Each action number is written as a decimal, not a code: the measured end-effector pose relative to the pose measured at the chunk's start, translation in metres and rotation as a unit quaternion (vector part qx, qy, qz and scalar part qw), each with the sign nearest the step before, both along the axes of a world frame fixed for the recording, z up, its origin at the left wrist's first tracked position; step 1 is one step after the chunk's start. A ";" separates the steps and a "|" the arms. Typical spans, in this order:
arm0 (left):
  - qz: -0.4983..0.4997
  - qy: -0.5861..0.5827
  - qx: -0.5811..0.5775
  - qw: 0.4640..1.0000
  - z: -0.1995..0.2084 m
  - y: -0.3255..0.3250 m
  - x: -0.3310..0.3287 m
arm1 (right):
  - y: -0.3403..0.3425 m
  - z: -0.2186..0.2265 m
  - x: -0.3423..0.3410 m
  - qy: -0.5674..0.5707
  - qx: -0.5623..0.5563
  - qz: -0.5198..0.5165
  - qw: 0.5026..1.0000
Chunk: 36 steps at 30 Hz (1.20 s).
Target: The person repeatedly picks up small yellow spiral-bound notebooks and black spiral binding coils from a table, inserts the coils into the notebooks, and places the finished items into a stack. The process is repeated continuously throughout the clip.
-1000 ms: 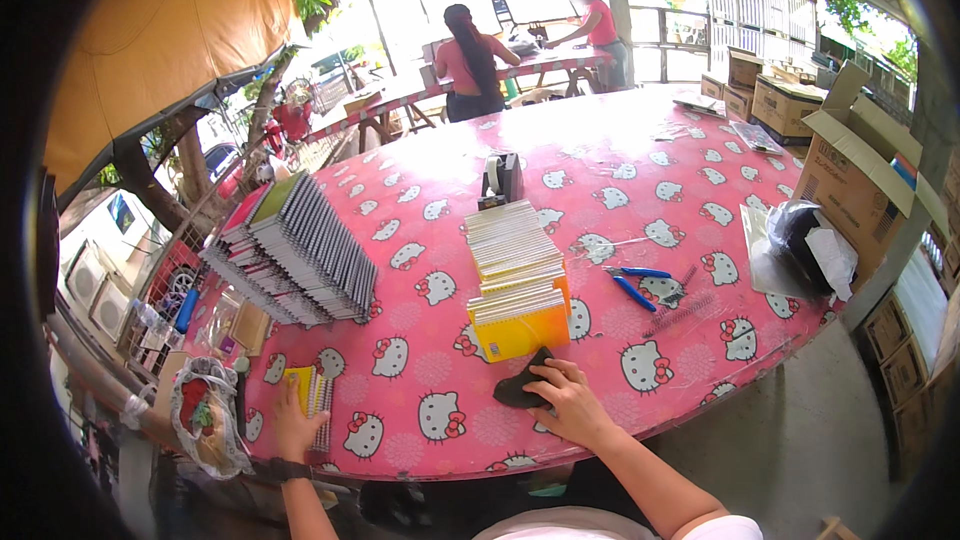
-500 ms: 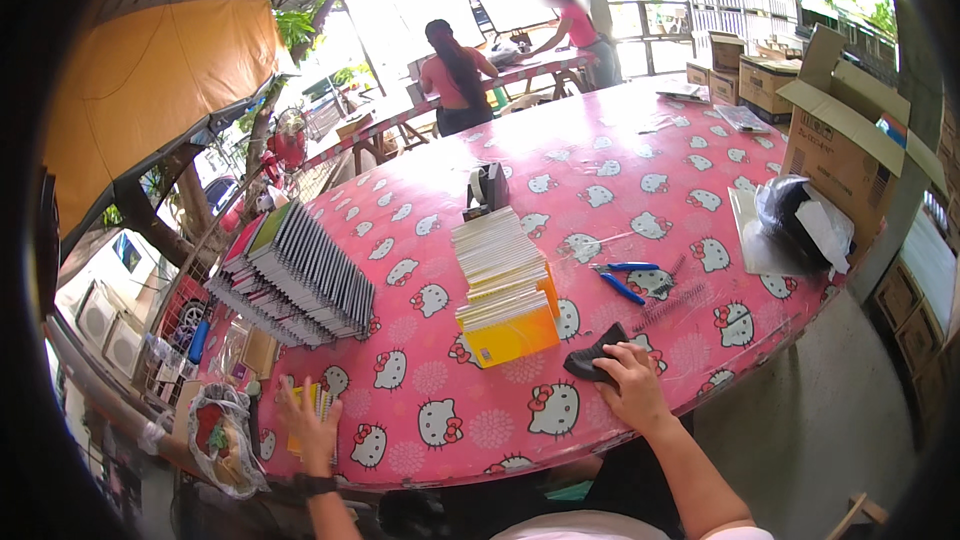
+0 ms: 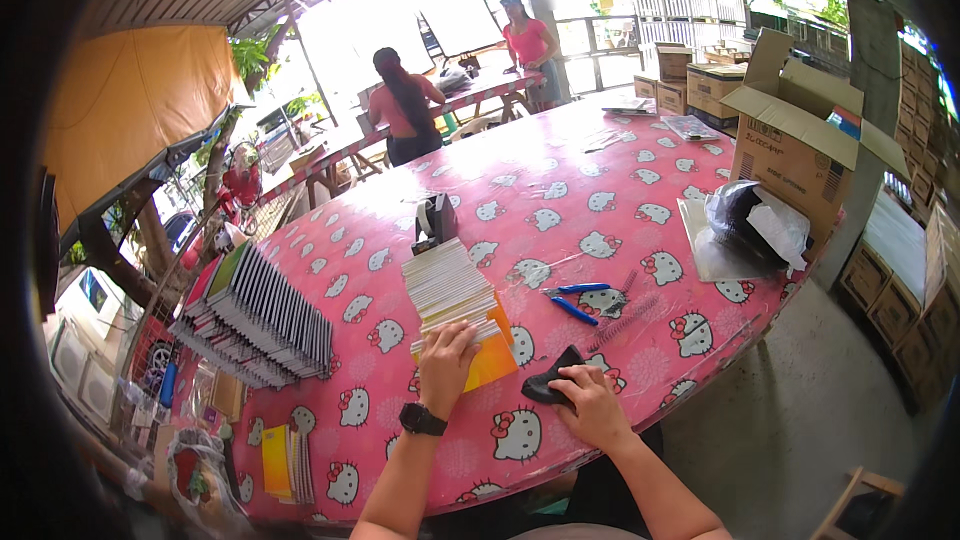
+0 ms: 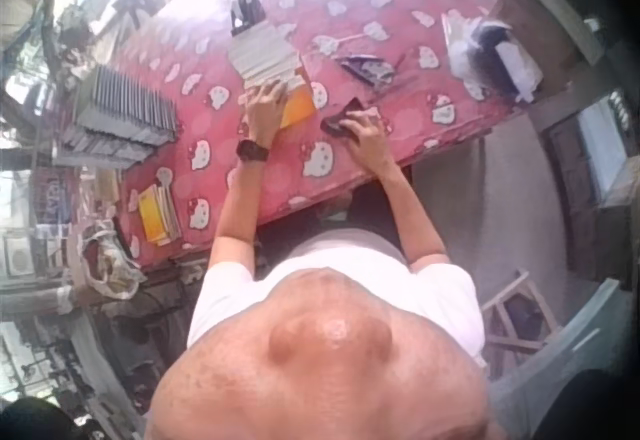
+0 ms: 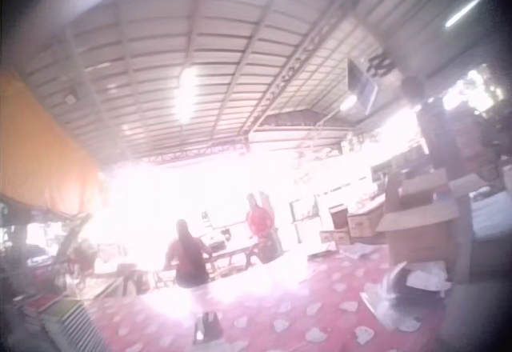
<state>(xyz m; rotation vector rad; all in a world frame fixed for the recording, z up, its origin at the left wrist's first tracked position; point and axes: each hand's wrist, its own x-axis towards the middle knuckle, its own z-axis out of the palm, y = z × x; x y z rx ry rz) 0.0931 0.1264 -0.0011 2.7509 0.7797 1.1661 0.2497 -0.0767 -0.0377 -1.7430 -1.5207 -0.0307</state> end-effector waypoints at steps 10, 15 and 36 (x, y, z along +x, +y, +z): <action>-0.021 -0.135 -0.085 0.987 0.012 0.001 -0.011 | -0.003 0.001 0.004 -0.001 -0.030 0.003 1.000; -0.042 -0.101 -0.081 0.991 0.033 -0.022 -0.044 | 0.000 0.004 -0.001 0.033 0.041 -0.003 0.999; -0.104 -0.043 -0.056 0.992 0.004 -0.053 -0.051 | 0.033 -0.017 0.177 0.164 -0.013 -0.311 0.936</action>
